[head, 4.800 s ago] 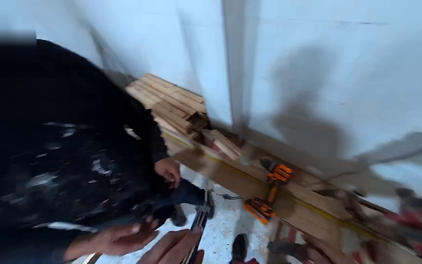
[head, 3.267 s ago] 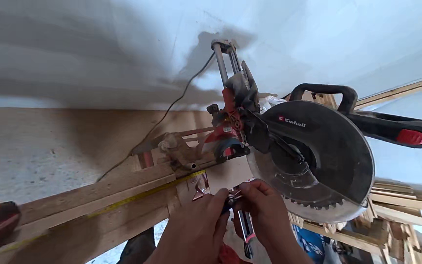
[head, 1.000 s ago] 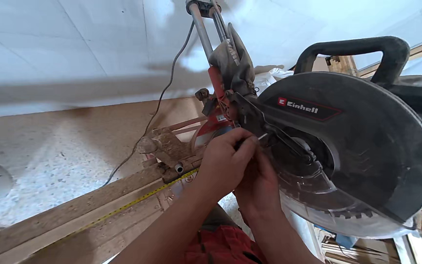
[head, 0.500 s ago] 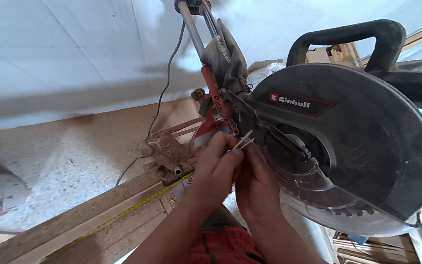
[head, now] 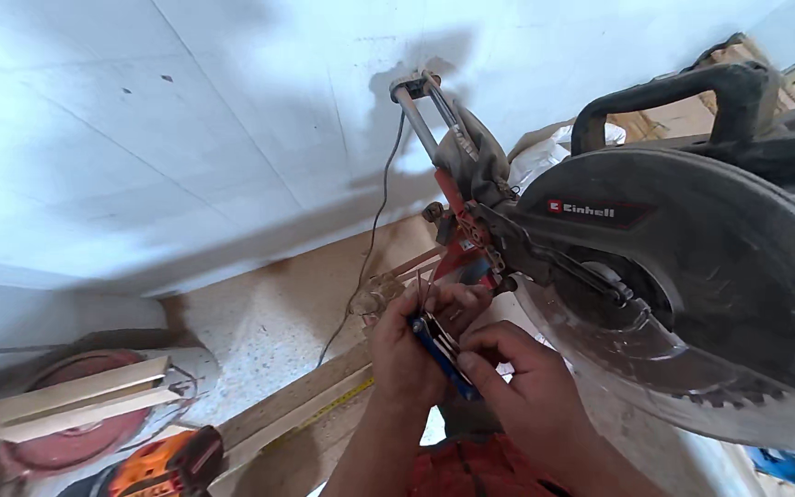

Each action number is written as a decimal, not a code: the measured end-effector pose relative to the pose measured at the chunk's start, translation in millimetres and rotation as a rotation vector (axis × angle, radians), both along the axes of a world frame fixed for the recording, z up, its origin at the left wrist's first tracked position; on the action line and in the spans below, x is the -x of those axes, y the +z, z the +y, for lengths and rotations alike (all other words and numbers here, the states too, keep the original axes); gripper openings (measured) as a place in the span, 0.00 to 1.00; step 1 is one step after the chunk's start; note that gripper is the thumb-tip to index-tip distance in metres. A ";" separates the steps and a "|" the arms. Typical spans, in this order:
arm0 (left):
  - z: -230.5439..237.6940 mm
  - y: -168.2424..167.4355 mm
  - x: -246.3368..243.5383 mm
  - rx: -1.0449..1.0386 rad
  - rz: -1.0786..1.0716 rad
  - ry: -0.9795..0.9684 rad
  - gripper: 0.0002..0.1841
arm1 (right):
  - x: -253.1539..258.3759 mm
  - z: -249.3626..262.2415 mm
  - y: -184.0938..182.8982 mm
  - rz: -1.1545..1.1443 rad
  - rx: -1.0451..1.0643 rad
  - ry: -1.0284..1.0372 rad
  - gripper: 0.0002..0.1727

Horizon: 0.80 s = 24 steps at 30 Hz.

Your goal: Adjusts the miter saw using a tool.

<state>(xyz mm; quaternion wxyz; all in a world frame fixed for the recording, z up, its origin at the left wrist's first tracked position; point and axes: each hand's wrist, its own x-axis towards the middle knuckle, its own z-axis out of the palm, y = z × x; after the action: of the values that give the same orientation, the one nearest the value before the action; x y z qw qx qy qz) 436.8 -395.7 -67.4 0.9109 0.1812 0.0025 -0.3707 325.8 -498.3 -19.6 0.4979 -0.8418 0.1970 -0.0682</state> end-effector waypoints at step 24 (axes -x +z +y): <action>32.1 -5.4 19.5 -0.249 -0.137 -0.023 0.18 | -34.8 23.6 29.1 0.486 0.022 0.112 0.12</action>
<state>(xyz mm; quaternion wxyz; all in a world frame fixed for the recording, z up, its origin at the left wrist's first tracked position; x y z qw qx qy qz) 417.3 -363.6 -72.8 0.8752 0.3178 -0.0159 -0.3645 360.6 -474.6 9.4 0.4297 -0.8484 0.2632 0.1620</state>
